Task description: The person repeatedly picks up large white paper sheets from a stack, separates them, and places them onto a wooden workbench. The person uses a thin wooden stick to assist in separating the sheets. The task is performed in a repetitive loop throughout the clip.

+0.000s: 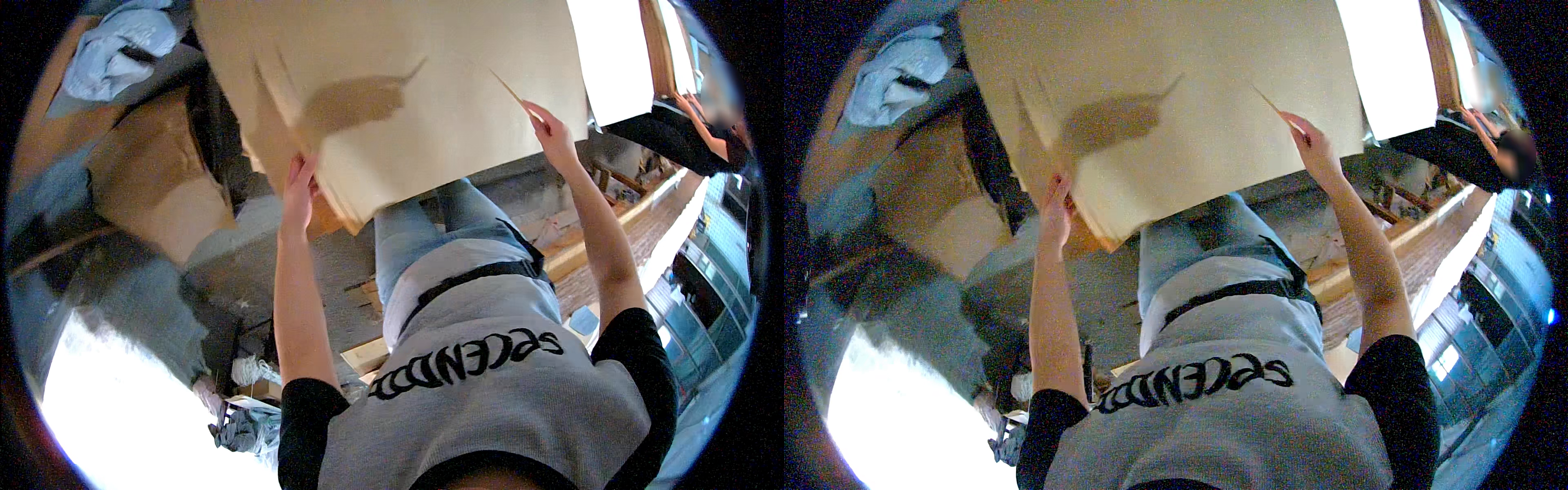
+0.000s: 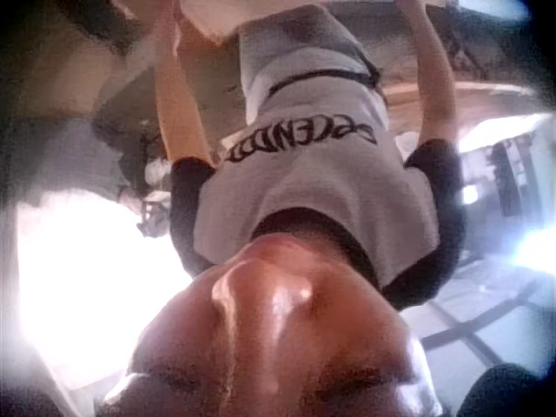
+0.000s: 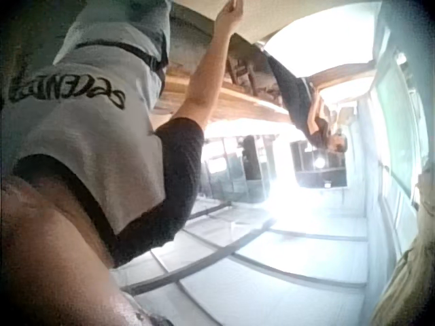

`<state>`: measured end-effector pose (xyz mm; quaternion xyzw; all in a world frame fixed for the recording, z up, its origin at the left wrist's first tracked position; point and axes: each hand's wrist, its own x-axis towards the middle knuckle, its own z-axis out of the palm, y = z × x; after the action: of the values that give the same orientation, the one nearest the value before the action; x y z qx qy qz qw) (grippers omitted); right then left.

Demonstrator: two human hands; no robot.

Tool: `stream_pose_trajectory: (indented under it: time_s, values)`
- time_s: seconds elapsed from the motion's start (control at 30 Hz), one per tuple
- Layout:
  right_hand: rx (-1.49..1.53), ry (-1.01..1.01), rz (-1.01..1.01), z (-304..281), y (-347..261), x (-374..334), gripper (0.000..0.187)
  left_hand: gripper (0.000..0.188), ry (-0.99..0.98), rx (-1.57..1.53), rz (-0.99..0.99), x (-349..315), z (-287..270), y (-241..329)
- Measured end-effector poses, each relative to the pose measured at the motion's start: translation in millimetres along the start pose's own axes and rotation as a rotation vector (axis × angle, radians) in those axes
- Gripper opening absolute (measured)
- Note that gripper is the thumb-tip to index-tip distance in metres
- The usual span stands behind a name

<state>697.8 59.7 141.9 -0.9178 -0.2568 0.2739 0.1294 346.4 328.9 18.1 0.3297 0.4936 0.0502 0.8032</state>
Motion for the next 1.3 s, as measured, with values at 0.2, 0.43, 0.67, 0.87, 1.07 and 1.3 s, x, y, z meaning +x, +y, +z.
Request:
stream_pose_trajectory:
  time_s: [0.2,0.43,0.67,0.87,1.07,1.3]
  values:
    - [-0.066,0.143,0.222,-35.4,108.4,-46.4,0.032,0.073,-0.569,-0.475,-0.057,-79.1,15.6,-65.9]
    - [-0.059,0.116,0.211,-51.8,141.8,-16.6,0.026,0.052,-0.321,-0.518,-0.097,-71.6,122.3,-134.9]
    - [-0.198,0.008,-0.041,-67.5,150.9,28.4,0.025,0.032,0.322,-0.437,-0.141,-10.6,202.2,-181.8]
    - [-0.333,-0.037,-0.076,-78.6,179.8,23.5,0.023,0.031,0.209,-0.362,-0.054,-28.2,191.5,-196.1]
    - [-0.479,-0.106,-0.177,-50.3,237.8,7.0,0.024,0.032,0.232,-0.426,-0.130,-35.7,205.5,-191.3]
    - [-0.571,-0.169,-0.185,-74.2,202.2,-3.0,0.024,0.028,0.220,-0.613,-0.220,-35.0,194.6,-206.5]
